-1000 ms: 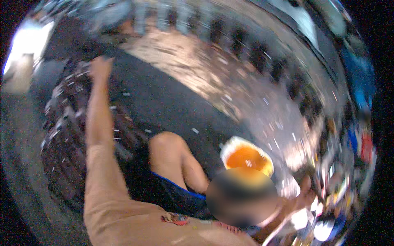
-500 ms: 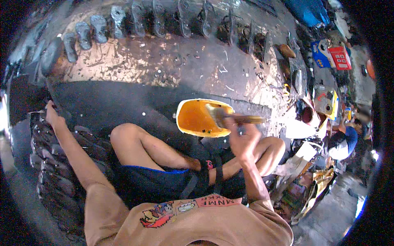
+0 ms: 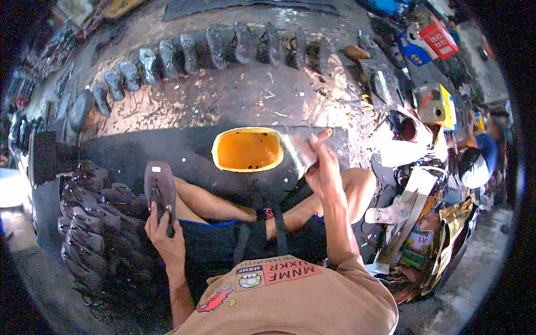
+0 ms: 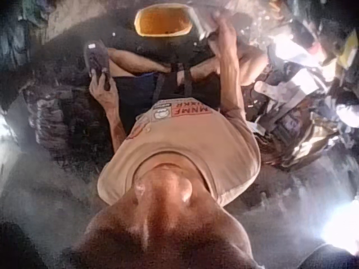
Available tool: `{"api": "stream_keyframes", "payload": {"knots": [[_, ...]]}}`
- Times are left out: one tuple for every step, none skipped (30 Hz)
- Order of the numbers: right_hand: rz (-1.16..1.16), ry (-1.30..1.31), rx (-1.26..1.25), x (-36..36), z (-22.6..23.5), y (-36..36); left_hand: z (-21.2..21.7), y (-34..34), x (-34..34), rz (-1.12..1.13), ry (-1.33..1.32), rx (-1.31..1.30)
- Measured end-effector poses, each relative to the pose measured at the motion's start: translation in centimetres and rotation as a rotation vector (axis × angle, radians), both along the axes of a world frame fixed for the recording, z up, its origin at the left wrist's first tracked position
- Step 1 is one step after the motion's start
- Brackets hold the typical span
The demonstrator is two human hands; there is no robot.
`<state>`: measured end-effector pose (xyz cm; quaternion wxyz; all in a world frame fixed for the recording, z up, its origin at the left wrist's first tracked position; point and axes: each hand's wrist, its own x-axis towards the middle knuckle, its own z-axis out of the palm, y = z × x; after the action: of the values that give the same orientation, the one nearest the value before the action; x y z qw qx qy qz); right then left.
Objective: The person sits on the floor and repeatedly paints the soles of multiple dark-colored slippers with a yellowish substance using a brush. They dip the brush into a small container, apply the substance to each slipper sole, and place the painted slippers in a row on the floor.
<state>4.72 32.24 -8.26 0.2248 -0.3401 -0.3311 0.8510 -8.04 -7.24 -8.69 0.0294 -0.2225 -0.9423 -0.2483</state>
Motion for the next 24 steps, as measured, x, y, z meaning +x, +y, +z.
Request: {"api": "stream_keyframes", "payload": {"knots": [[-0.081,0.052,-0.079,-0.3,0.8,0.8,1.0,1.0,-0.7,0.014,-0.057,0.111],[-0.09,0.113,-0.135,-0.4,1.8,1.3,1.7,2.1,-1.4,0.024,-0.118,0.222],[-0.081,0.175,-0.186,-0.8,3.1,1.3,0.1,2.9,-1.7,-0.121,0.1,0.379],[-0.052,0.189,-0.159,-1.3,4.1,1.3,-2.6,3.7,-1.6,-0.259,0.319,0.521],[-0.019,0.208,-0.144,-1.9,4.5,1.2,-2.5,4.8,-1.5,-0.438,-0.082,0.885],[0.013,0.225,-0.135,-2.6,4.9,0.9,-2.4,5.9,-1.3,-0.526,-0.499,1.257],[0.038,0.209,0.047,-3.4,5.9,0.1,-0.2,8.0,-0.1,-0.519,-1.055,1.476],[0.049,0.134,0.31,-4.4,6.9,-1.4,2.1,9.9,1.0,-0.296,-1.588,1.699],[0.05,0.047,0.577,-5.1,7.9,-2.8,3.7,11.0,2.1,-0.07,-1.518,1.716],[0.178,-0.035,0.922,-5.2,8.1,-4.2,3.5,10.7,2.1,-0.078,-1.535,1.665],[0.341,-0.014,1.056,-5.3,9.0,-6.5,2.8,10.6,1.8,-0.093,-1.559,1.612],[0.258,0.103,1.365,-6.1,8.2,-7.2,2.3,10.8,1.9,-0.117,-1.602,1.562],[0.165,0.22,1.671,-6.8,7.4,-7.4,2.0,11.0,2.2,-0.185,-1.586,1.534],[0.02,0.135,1.648,-8.1,8.2,-7.3,1.8,10.5,2.7,-0.232,-1.552,1.515],[-0.127,0.048,1.623,-9.4,9.5,-6.4,1.4,10.2,2.9,-0.286,-1.519,1.495],[-0.143,-0.013,1.529,-9.6,10.2,-5.1,0.9,9.9,3.4,-0.217,-1.517,1.503],[-0.119,0.028,1.319,-8.9,9.4,-5.8,0.7,9.5,3.4,-0.222,-1.545,1.559],[-0.069,0.103,1.464,-7.7,8.9,-6.9,0.6,9.8,2.4,-0.254,-1.557,1.631],[-0.014,0.181,1.609,-5.8,7.9,-8.5,0.2,10.0,1.4,-0.287,-1.568,1.708],[0.014,0.187,1.524,-4.1,4.7,-10.6,-1.2,9.2,0.6,-0.409,-1.569,1.647],[0.017,0.18,1.545,-3.9,4.6,-11.4,-1.0,9.1,-0.2,-0.524,-1.554,1.589],[-0.027,0.062,1.415,-4.6,4.5,-10.1,-1.0,9.3,0.6,-0.456,-1.536,1.686],[-0.065,-0.08,1.263,-5.1,5.6,-8.3,-1.2,8.7,1.2,-0.419,-1.533,1.643],[-0.039,-0.308,1.387,-5.1,8.4,-4.9,-1.2,7.9,1.9,-0.379,-1.522,1.602]]}}
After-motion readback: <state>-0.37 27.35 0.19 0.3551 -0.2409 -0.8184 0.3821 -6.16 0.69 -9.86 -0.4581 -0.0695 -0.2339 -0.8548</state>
